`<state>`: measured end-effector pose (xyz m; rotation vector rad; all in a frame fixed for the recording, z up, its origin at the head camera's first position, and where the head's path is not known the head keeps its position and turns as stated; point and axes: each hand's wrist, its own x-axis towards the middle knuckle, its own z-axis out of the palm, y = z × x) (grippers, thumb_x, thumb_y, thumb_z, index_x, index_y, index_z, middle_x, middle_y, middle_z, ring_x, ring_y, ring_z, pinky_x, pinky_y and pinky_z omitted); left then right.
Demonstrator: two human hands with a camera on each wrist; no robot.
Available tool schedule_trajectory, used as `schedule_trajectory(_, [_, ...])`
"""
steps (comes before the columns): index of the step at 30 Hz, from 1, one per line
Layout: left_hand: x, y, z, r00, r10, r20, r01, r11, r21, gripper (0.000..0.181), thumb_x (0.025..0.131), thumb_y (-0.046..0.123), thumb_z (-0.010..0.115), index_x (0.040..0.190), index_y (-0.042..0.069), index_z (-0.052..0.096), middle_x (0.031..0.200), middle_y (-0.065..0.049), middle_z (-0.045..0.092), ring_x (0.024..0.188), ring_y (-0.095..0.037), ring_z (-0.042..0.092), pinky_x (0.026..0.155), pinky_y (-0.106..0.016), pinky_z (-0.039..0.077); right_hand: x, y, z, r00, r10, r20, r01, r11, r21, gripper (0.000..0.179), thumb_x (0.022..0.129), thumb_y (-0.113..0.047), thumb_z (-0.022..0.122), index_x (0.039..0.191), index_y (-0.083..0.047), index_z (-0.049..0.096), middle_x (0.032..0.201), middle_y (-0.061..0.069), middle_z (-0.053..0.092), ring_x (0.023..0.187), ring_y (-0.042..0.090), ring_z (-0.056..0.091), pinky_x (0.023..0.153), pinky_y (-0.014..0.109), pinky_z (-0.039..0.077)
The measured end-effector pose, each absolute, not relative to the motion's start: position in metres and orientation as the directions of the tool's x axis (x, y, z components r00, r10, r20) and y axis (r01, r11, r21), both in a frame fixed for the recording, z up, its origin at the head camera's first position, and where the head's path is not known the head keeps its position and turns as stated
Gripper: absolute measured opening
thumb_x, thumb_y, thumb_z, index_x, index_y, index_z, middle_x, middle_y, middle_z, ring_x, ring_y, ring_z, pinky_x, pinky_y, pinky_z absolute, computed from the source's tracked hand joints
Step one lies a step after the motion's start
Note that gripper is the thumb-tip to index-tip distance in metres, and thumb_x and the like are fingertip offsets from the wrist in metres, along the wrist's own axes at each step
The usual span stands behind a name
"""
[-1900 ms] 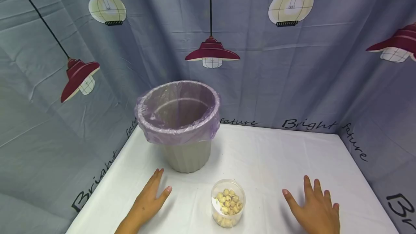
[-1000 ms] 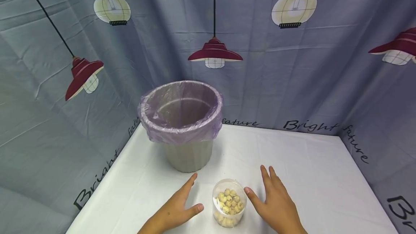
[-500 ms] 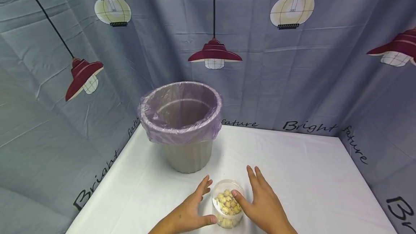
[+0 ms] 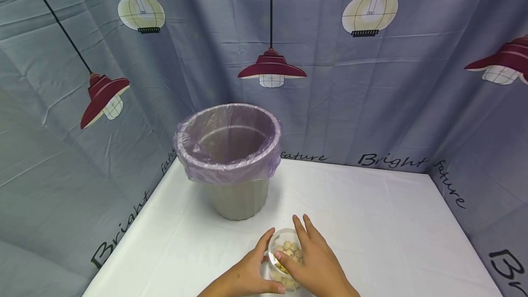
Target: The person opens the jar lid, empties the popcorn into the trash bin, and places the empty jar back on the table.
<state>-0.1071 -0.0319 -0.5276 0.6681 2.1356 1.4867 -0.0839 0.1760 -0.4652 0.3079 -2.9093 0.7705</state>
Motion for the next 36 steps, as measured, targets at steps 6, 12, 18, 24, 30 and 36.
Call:
schedule_trajectory(6, [-0.107,-0.026,-0.532,-0.79,0.599,-0.13,0.11,0.348,0.931,0.121,0.074,0.049,0.086,0.158,0.036,0.0,0.16,-0.006,0.03,0.14,-0.025,0.04,0.107,-0.056,0.042,-0.084,0.167,-0.468,-0.97,-0.19,0.152,-0.24,0.851,-0.467,0.092,0.085,-0.071,0.061,0.155,-0.016,0.036,0.156,0.021,0.036,0.132,0.046,0.048,0.089,0.068,0.048])
schedule_trajectory(12, [-0.11,-0.023,-0.543,-0.777,0.626,-0.075,0.117,0.261,0.958,0.121,0.074,0.045,0.087,0.158,0.031,0.002,0.153,0.0,0.037,0.131,-0.012,0.046,0.105,-0.044,0.047,-0.083,0.162,-0.474,-0.963,-0.204,0.175,-0.263,0.855,-0.447,0.093,0.083,-0.071,0.063,0.154,-0.017,0.038,0.157,0.019,0.036,0.135,0.043,0.045,0.087,0.067,0.05])
schedule_trajectory(18, [-0.113,-0.018,-0.548,-0.777,0.629,0.011,0.184,0.211,0.96,0.11,0.074,0.039,0.088,0.154,0.032,0.012,0.15,-0.002,0.04,0.129,-0.01,0.048,0.104,-0.031,0.047,-0.083,0.157,-0.48,-0.958,-0.199,0.208,-0.266,0.887,-0.377,0.097,0.078,-0.078,0.061,0.151,-0.017,0.044,0.156,0.013,0.039,0.133,0.043,0.045,0.073,0.064,0.054])
schedule_trajectory(24, [-0.115,-0.01,-0.55,-0.802,0.591,0.082,0.272,0.24,0.932,0.11,0.071,0.032,0.091,0.153,0.022,0.018,0.15,-0.01,0.043,0.129,-0.016,0.051,0.103,-0.027,0.046,-0.084,0.154,-0.487,-0.931,-0.2,0.304,-0.295,0.903,-0.312,0.093,0.075,-0.072,0.069,0.146,-0.014,0.051,0.145,0.011,0.05,0.121,0.038,0.052,0.068,0.054,0.057])
schedule_trajectory(30, [-0.118,-0.009,-0.55,-0.803,0.588,0.098,0.299,0.254,0.92,0.111,0.069,0.03,0.093,0.152,0.025,0.019,0.149,-0.01,0.044,0.129,-0.016,0.052,0.104,-0.028,0.047,-0.087,0.153,-0.489,-0.903,-0.215,0.373,-0.333,0.898,-0.288,0.087,0.072,-0.058,0.079,0.14,-0.009,0.055,0.129,0.012,0.058,0.11,0.036,0.057,0.076,0.051,0.056])
schedule_trajectory(36, [-0.121,-0.011,-0.547,-0.803,0.595,0.026,0.222,0.259,0.94,0.105,0.066,0.028,0.094,0.147,0.029,0.027,0.143,-0.001,0.049,0.125,-0.01,0.053,0.101,-0.026,0.047,-0.085,0.152,-0.488,-0.9,-0.193,0.391,-0.337,0.877,-0.343,0.082,0.069,-0.051,0.083,0.135,-0.008,0.06,0.124,0.011,0.06,0.107,0.033,0.06,0.082,0.051,0.055])
